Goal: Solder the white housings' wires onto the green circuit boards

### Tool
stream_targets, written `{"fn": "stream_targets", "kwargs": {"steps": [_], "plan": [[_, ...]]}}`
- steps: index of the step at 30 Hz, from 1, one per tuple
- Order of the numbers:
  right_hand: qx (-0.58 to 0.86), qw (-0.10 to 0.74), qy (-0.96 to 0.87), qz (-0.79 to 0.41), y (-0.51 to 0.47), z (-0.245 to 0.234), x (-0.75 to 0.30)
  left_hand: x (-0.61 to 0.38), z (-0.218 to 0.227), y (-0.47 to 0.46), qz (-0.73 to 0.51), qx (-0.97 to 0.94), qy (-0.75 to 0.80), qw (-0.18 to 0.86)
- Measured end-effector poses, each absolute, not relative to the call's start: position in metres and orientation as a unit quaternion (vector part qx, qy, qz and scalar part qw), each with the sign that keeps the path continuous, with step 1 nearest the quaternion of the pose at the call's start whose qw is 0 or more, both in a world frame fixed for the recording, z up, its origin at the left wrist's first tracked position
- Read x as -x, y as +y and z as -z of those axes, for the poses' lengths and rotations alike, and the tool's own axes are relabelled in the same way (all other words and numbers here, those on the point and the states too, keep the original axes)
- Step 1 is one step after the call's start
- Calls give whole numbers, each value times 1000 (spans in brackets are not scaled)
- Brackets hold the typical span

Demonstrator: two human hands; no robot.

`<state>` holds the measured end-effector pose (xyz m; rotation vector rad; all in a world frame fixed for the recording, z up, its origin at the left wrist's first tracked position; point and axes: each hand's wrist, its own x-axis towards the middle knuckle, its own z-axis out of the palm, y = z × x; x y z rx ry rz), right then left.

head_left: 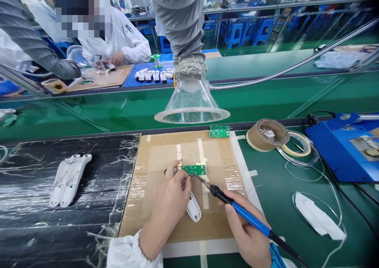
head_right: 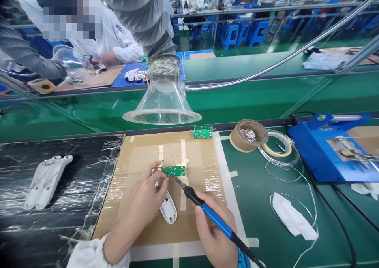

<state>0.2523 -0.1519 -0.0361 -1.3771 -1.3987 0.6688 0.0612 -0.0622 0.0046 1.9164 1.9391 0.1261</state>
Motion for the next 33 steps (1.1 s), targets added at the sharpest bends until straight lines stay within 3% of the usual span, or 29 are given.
{"fn": "stream_targets", "kwargs": {"steps": [7,19,33], "plan": [[570,508,-583,-278,-151,35,-253,-58,-5,-64,-77,-690,684,222],[569,514,-580,-275,-151,36,-253,-39,6,-68,-250,-653,634,329],[572,511,-574,-287,-152,38,-251,-54,14,-68,-171,-700,657,220]]}}
